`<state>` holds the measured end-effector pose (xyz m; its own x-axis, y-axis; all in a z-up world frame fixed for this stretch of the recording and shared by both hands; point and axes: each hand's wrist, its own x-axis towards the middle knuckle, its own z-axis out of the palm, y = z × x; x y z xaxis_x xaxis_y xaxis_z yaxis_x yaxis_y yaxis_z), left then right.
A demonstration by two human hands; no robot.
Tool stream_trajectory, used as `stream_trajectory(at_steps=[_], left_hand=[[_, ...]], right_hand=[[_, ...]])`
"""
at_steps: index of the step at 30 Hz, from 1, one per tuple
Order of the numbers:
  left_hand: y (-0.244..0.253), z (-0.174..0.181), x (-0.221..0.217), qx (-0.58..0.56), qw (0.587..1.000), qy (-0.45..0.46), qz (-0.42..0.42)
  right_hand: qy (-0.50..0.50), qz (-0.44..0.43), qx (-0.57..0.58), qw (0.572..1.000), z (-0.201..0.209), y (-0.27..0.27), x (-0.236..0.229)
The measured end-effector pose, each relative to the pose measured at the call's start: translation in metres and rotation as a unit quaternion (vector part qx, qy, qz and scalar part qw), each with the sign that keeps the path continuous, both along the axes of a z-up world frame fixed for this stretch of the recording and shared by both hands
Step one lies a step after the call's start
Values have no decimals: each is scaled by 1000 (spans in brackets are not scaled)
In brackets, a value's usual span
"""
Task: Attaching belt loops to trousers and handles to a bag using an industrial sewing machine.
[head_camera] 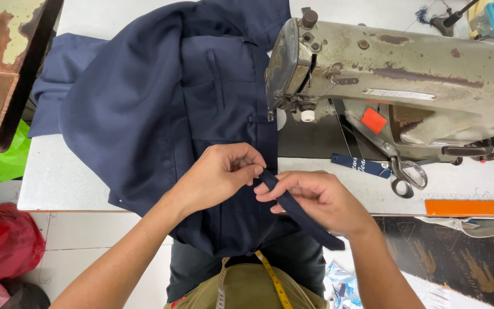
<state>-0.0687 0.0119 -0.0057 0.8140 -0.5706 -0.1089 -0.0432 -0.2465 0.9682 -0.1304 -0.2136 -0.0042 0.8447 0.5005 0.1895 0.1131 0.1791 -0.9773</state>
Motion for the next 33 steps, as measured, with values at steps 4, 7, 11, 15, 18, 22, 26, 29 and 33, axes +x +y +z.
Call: stream_trajectory(at_steps=[4, 7, 11, 15, 18, 22, 26, 29, 33], left_hand=[[1, -13, 0, -29, 1000, 1, 5], [1, -18, 2, -60, 998, -3, 5], [0, -15, 4, -88, 996, -3, -21], [3, -17, 19, -104, 994, 15, -30], [5, -6, 30, -115, 989, 80, -38], [2, 2, 43, -48, 989, 136, 3], [-5, 4, 57, 78, 994, 70, 35], [-12, 1, 61, 105, 990, 76, 61], [-17, -1, 58, 127, 987, 80, 56]], right_hand=[[10, -2, 3, 1000, -10, -5, 6], [15, 9, 16, 1000, -3, -7, 10], [10, 14, -6, 1000, -18, -11, 25], [29, -37, -91, 995, -41, -21, 39], [82, -68, -88, 990, -40, -20, 48], [53, -96, -150, 983, -30, -17, 65], [61, -151, -144, 976, -42, -13, 80], [19, -227, -151, 962, -53, -18, 80], [-57, -306, -202, 928, -63, -26, 61]])
